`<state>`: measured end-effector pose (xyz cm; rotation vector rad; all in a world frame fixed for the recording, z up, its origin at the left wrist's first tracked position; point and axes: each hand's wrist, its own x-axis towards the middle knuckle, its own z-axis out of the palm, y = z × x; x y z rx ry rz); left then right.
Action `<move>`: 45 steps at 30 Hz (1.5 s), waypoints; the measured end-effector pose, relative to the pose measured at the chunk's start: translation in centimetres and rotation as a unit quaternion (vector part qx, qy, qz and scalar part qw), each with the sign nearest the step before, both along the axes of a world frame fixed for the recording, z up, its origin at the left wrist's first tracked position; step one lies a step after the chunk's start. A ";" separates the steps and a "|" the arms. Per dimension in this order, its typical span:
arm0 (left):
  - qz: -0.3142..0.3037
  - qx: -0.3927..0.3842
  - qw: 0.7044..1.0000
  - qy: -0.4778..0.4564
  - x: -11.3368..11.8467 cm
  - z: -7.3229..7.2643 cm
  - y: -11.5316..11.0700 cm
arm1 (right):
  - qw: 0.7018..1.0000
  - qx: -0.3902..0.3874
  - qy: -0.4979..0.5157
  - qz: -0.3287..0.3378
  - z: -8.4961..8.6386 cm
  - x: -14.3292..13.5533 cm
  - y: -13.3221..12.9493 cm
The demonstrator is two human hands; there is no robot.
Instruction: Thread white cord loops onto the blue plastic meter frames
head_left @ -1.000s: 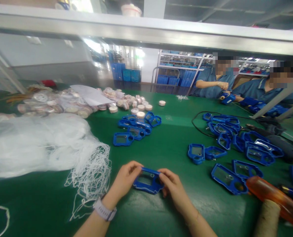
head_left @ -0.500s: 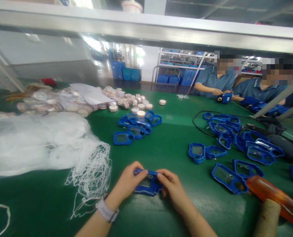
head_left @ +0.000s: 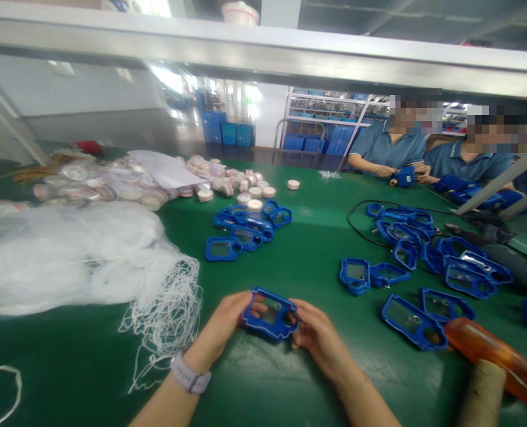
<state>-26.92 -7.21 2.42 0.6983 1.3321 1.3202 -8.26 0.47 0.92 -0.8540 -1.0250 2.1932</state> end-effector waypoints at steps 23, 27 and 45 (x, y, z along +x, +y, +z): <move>0.061 0.018 0.997 0.045 0.0 -0.5 0.2 | 0.999 -0.006 0.012 0.041 0.5 0.1 -0.5; 0.022 0.012 0.999 -0.020 -0.4 -0.1 0.0 | 0.999 -0.018 0.031 0.001 0.4 0.0 -0.2; 0.062 0.058 0.993 -0.081 0.4 -0.3 0.1 | 0.999 0.009 0.022 -0.028 0.4 0.1 -0.4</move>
